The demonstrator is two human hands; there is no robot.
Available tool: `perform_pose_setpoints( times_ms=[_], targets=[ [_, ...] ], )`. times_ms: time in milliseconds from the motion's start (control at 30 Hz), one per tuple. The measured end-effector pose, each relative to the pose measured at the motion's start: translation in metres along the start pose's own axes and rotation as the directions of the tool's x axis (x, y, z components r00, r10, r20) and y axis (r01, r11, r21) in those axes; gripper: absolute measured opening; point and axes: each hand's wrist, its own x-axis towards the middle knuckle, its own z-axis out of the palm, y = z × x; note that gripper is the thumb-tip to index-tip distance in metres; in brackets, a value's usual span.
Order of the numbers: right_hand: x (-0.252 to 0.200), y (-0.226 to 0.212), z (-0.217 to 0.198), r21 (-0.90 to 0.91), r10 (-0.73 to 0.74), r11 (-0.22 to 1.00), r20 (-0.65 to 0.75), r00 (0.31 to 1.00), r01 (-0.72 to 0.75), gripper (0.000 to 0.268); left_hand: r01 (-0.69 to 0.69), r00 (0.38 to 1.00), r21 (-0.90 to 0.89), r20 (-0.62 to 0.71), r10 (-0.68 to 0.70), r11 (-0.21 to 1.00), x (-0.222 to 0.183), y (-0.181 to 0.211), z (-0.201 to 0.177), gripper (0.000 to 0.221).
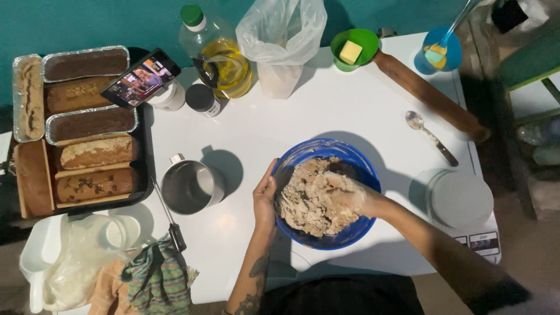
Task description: Mixing liquid into dry ingredients and kneading the mixture by hand in a bowl to form dough.
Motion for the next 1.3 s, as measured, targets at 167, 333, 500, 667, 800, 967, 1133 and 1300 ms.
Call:
perform_pose_setpoints(
  times_ms=[167,333,500,667,800,967,1133,1300],
  targets=[
    [0.019,-0.072,0.002,-0.256,0.425,0.854,-0.159,0.891,-0.453,0.066,0.024,1.000,0.062,-0.014,-0.023,0.998,-0.003,0.006,0.002,0.047],
    [0.035,-0.093,0.001,-0.892,0.457,0.211,-0.272,0.847,-0.400,0.089,0.036,0.995,0.047,-0.099,-0.031,0.998,-0.032,-0.001,0.013,0.048],
    [0.075,-0.083,0.028,-0.111,0.009,0.994,-0.014,1.000,-0.011,0.062,-0.051,0.991,-0.016,-0.127,0.048,0.999,-0.029,-0.015,0.003,0.051],
    [0.060,-0.087,0.054,-0.570,-0.165,0.799,0.098,0.981,0.191,0.048,-0.007,0.997,-0.049,-0.078,0.003,0.999,-0.016,-0.005,0.005,0.053],
    [0.047,-0.102,0.029,-0.617,-0.031,0.783,0.085,0.996,0.077,0.037,-0.033,0.998,0.034,-0.056,0.035,0.999,-0.013,-0.003,0.004,0.054],
    [0.075,-0.054,0.052,-0.696,-0.347,0.668,0.022,0.938,0.263,0.051,-0.017,1.000,0.023,-0.021,0.018,1.000,-0.009,-0.004,0.005,0.058],
    [0.057,-0.076,0.055,-0.628,-0.218,0.710,0.235,0.947,0.320,0.035,-0.031,1.000,0.047,-0.002,0.031,0.998,-0.017,-0.002,-0.002,0.068],
    [0.055,-0.069,0.071,-0.462,-0.069,0.882,0.060,0.996,0.089,0.039,-0.042,0.997,0.074,0.062,0.037,0.996,-0.016,0.000,0.002,0.084]
  ],
)
